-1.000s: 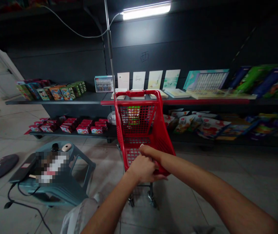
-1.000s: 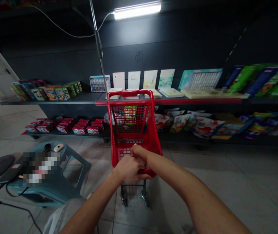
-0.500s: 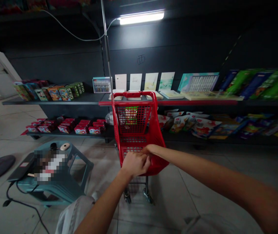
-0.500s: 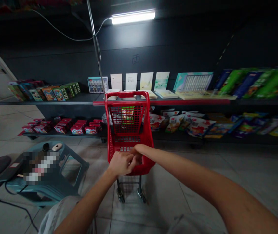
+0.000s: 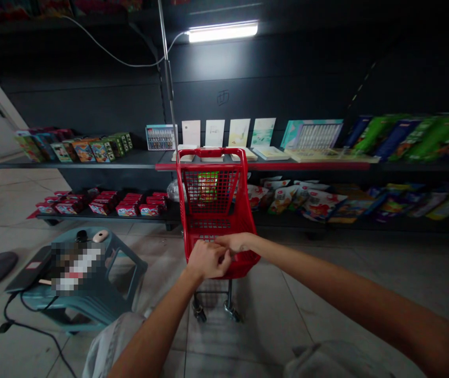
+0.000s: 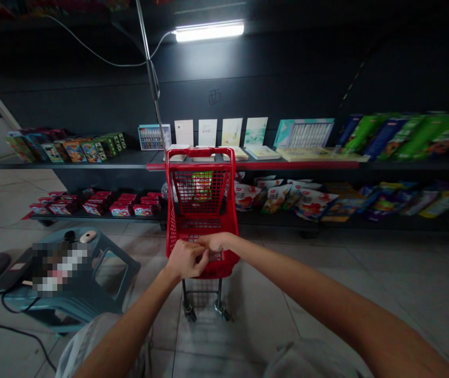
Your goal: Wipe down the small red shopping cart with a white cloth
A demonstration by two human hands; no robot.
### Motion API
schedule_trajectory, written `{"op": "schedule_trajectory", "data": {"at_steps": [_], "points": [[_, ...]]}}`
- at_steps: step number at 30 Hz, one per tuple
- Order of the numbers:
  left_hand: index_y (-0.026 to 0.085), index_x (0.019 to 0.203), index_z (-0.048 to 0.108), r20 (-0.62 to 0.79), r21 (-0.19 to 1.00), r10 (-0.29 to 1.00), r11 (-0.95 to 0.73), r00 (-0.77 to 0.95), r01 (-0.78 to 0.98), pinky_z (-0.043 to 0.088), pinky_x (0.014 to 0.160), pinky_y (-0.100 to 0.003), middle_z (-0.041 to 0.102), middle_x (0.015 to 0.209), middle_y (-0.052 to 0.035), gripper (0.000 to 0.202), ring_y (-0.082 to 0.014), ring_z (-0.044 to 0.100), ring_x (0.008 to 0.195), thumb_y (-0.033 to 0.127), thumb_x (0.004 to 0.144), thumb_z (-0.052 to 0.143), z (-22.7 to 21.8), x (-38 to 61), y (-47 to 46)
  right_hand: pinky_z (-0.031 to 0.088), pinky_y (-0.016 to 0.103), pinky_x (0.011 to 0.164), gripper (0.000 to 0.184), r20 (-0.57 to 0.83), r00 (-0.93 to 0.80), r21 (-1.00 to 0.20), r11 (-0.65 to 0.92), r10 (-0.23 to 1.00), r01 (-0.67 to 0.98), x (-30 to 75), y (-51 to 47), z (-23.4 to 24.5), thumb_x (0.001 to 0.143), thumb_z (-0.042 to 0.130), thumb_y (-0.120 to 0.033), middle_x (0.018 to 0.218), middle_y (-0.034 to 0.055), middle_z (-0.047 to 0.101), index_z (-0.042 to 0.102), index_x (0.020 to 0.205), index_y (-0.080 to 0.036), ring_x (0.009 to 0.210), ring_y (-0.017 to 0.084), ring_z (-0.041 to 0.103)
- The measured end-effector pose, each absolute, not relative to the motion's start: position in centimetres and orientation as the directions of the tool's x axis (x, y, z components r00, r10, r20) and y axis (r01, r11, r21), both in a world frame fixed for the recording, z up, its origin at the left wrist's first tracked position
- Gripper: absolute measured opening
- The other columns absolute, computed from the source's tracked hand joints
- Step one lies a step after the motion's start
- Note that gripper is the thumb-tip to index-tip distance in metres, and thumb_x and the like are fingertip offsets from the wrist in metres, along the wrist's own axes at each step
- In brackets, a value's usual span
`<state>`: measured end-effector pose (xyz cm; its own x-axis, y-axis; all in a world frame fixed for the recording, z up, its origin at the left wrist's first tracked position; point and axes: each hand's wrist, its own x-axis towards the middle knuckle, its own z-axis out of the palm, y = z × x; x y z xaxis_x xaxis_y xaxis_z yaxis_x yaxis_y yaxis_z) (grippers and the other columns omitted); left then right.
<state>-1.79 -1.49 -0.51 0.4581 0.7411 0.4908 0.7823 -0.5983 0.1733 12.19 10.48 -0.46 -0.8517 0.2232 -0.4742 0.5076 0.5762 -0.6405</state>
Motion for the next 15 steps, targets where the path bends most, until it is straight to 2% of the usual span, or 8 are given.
{"op": "schedule_trajectory", "data": {"at_steps": [3,5,9,12,15], "points": [[0.019,0.057,0.060,0.511,0.184,0.706,-0.647,0.490,0.740,0.027,0.053,-0.029,0.063,0.055,-0.0029,0.036,-0.0131,0.055,0.049,0.027,0.090,0.051,-0.4,-2.3,-1.4,0.042,0.022,0.056,0.020,-0.632,-0.712,-0.437,0.618,0.306,0.654,13.8,10.0,1.8,0.066,0.060,-0.015,0.063,-0.0032,0.061,0.069,0.085,-0.013,0.058,0.013,0.054],[0.020,0.055,0.057,0.522,0.185,0.683,-0.676,0.512,0.713,0.027,0.053,-0.030,0.061,0.053,-0.0021,0.033,-0.0129,0.052,0.048,0.025,0.087,0.052,-0.2,-2.5,-1.4,0.040,0.022,0.056,0.021,-0.653,-0.664,-0.292,0.688,0.364,0.664,14.8,9.7,3.6,0.067,0.061,-0.013,0.064,-0.0016,0.063,0.071,0.086,-0.011,0.058,0.012,0.053],[0.020,0.053,0.051,0.527,0.176,0.639,-0.727,0.560,0.664,0.027,0.052,-0.030,0.057,0.051,-0.0004,0.027,-0.0127,0.050,0.047,0.022,0.080,0.055,0.0,-2.8,-1.5,0.035,0.025,0.057,0.018,-0.562,-0.725,-0.181,0.796,0.398,0.578,16.6,8.4,5.9,0.074,0.057,-0.011,0.068,0.0027,0.067,0.073,0.080,-0.011,0.058,0.012,0.050],[0.021,0.054,0.050,0.520,0.165,0.621,-0.746,0.586,0.645,0.026,0.052,-0.031,0.055,0.050,0.0004,0.025,-0.0126,0.048,0.047,0.022,0.079,0.054,0.0,-2.7,-1.8,0.036,0.026,0.059,0.021,-0.459,-0.791,-0.090,0.865,0.403,0.493,18.0,6.7,6.0,0.082,0.056,-0.017,0.077,0.0076,0.073,0.076,0.085,-0.014,0.064,0.016,0.058],[0.021,0.055,0.049,0.512,0.150,0.608,-0.759,0.607,0.634,0.027,0.051,-0.031,0.056,0.053,0.0002,0.023,-0.0129,0.049,0.048,0.022,0.078,0.054,-0.1,-2.3,-2.2,0.043,0.028,0.070,0.026,-0.354,-0.823,-0.023,0.875,0.445,0.483,19.1,5.0,5.5,0.089,0.054,-0.025,0.088,0.0127,0.076,0.078,0.088,-0.016,0.081,0.022,0.068]]}}
